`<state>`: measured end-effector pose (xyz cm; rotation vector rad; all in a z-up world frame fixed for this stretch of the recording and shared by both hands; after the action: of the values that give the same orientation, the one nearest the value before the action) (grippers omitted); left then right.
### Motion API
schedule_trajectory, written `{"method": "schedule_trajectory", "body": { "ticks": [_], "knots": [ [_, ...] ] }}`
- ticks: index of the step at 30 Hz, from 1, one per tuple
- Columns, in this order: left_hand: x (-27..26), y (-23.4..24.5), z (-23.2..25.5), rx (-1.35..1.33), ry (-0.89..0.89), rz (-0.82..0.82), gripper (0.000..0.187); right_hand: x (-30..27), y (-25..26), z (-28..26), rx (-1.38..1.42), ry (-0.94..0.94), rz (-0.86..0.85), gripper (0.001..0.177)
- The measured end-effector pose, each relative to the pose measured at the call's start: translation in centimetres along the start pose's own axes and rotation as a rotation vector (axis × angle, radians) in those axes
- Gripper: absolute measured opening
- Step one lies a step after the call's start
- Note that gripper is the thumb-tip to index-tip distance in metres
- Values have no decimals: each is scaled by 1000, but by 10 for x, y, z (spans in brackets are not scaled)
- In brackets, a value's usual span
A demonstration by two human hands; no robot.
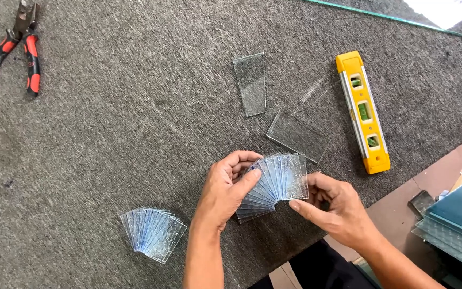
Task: Fanning out, measuring, and organizing small rectangular glass pieces on a workbench
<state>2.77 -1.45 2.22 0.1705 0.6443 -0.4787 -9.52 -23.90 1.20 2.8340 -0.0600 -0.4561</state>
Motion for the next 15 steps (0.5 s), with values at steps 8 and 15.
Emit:
{"method": "schedule_trajectory", "body": {
  "ticks": [8,15],
  "knots": [
    [-2,2,-10,-12,-58,-37,38,-2,-2,6,-36,2,19,24],
    [-6,6,-7,-39,-134,-112,51,-1,-3,3,13,43,4,23]
  ]
}}
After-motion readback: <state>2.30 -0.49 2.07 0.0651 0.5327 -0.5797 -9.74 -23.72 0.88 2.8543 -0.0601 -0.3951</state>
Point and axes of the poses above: each hand's wrist, its own x-axis towards the middle knuckle, its own y-axis out of the back of the hand, z = x × y, the point moved 2 cm from there along x, towards the middle knuckle, and after that the axes turned 3 degrees about y, right-handed, at the moved point
